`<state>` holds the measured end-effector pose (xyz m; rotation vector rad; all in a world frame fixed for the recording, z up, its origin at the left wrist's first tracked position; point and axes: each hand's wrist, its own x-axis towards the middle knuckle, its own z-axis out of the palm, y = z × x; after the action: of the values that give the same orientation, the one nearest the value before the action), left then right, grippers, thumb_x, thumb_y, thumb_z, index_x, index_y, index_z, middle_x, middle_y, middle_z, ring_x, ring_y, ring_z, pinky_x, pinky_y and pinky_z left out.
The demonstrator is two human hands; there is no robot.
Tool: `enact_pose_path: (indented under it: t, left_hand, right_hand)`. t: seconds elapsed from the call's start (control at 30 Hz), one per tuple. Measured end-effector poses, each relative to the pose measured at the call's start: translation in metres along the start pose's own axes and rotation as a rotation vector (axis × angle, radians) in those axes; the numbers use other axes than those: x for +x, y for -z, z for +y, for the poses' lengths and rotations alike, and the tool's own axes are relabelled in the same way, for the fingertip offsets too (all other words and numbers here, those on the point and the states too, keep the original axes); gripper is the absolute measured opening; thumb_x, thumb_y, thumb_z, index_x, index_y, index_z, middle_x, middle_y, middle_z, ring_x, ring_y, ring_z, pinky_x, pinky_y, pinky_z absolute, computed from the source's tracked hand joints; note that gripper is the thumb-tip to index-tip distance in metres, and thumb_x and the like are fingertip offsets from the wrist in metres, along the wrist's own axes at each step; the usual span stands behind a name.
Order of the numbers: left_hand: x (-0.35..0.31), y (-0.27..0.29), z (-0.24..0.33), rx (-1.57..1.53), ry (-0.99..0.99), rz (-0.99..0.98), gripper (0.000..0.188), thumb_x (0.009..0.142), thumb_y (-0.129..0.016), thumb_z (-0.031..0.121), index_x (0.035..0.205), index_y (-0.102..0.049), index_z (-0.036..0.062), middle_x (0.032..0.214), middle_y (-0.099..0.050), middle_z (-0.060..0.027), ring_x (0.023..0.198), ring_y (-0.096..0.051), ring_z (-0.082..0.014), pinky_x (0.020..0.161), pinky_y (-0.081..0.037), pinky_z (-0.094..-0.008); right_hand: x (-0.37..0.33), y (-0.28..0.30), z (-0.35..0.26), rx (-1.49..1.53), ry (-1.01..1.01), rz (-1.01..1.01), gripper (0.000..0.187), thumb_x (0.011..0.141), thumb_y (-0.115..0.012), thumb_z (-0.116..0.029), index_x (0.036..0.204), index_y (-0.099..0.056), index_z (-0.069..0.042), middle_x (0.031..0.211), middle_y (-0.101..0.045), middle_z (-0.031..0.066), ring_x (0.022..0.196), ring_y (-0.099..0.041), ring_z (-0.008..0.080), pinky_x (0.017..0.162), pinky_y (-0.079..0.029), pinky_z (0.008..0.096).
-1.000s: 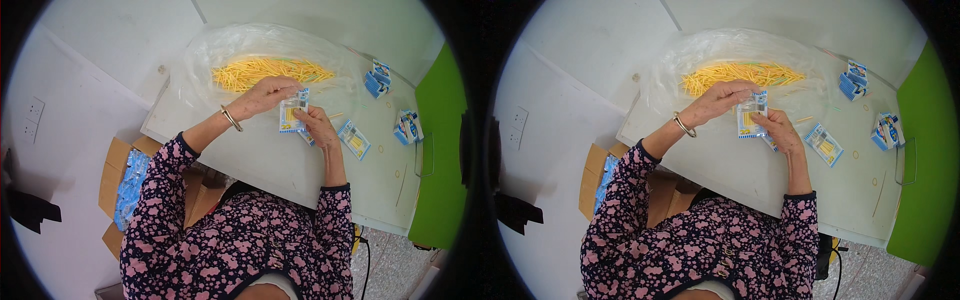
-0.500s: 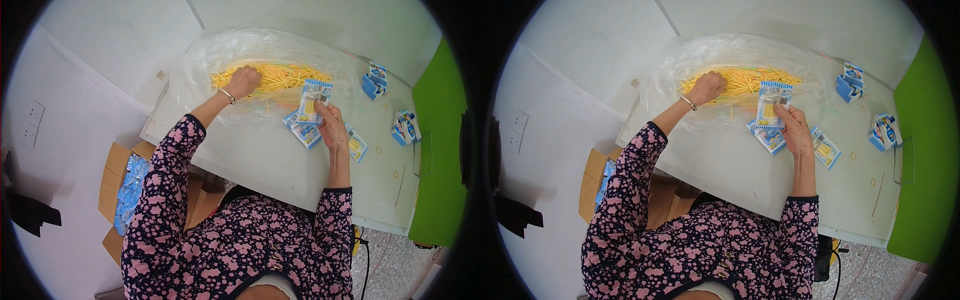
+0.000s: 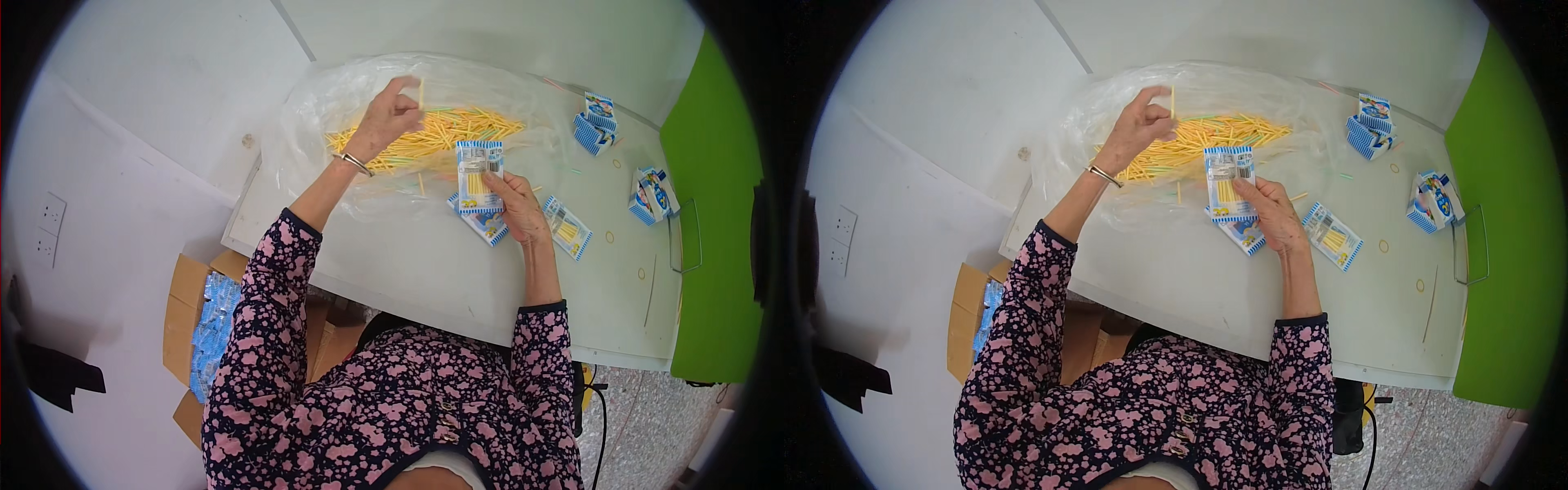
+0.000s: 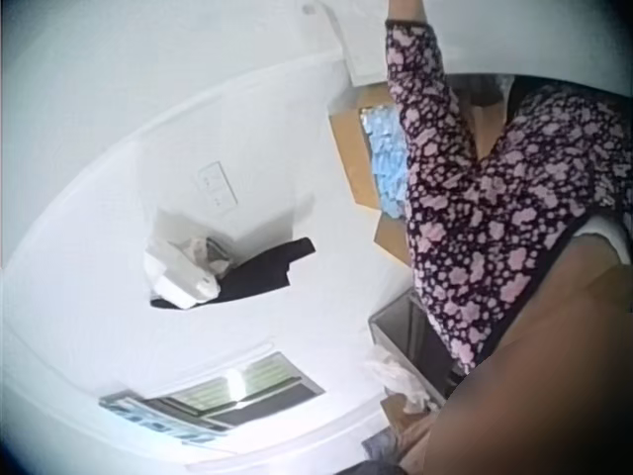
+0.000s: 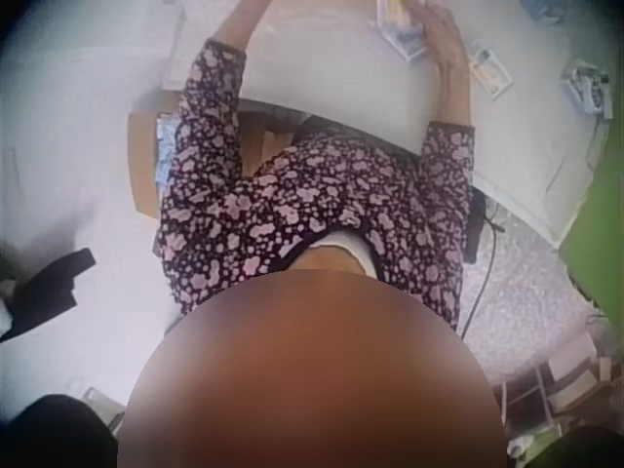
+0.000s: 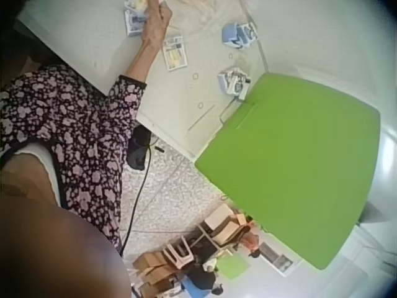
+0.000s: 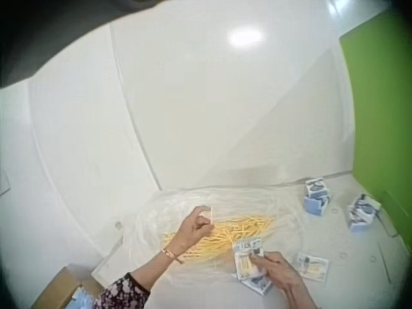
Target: Count and place yellow plastic sticks into small plastic packets.
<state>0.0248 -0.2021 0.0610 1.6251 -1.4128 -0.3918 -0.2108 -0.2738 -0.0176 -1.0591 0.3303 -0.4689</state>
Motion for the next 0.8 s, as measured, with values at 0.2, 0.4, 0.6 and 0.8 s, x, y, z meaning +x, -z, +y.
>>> enact_pose_path:
  t: [0.2,0.4,0.6,0.8]
  left_hand:
    - [-0.01,-0.014,0.053,-0.331,-0.032,-0.169,0.043,0.084,-0.056,0.007,0.123,-0.04,0.0068,0.077,-0.063,-0.0054,0.078,-0.061,-0.0107,0.074,-0.049,-0.0246]
    - [-0.016,-0.023,0.052,-0.376,-0.091,-0.142,0.026,0.085,-0.056,0.009,0.11,-0.047,0.0051,0.08,-0.066,-0.0074,0.08,-0.061,-0.0108,0.076,-0.048,-0.0253]
    - [-0.023,-0.029,0.048,-0.5,-0.05,-0.09,0.017,0.085,-0.056,0.008,0.1,-0.05,0.0044,0.077,-0.066,-0.0082,0.079,-0.061,-0.0103,0.074,-0.046,-0.0237]
    - [-0.025,-0.027,0.048,-0.528,-0.065,-0.073,0.013,0.086,-0.055,0.009,0.097,-0.052,0.0049,0.082,-0.065,-0.0075,0.079,-0.059,-0.0106,0.075,-0.045,-0.0239]
  right_hand:
    - [0.001,-0.007,0.003,-0.077,-0.021,-0.014,0.025,0.09,-0.053,-0.021,0.1,-0.06,0.001,0.086,-0.064,0.0023,0.071,-0.059,0.005,0.063,-0.047,0.0195]
    - [0.0,-0.01,0.004,-0.075,-0.023,-0.021,0.028,0.088,-0.056,-0.024,0.101,-0.061,0.001,0.086,-0.063,0.0014,0.072,-0.057,0.004,0.064,-0.045,0.0191]
    - [-0.003,-0.014,0.001,-0.04,-0.022,-0.061,0.03,0.088,-0.057,-0.024,0.103,-0.061,0.001,0.088,-0.063,0.0013,0.075,-0.056,0.0038,0.066,-0.044,0.0189]
    - [-0.004,-0.015,0.0,-0.013,-0.005,-0.068,0.029,0.088,-0.057,-0.024,0.102,-0.061,0.001,0.089,-0.064,0.0019,0.076,-0.057,0.0044,0.067,-0.045,0.019]
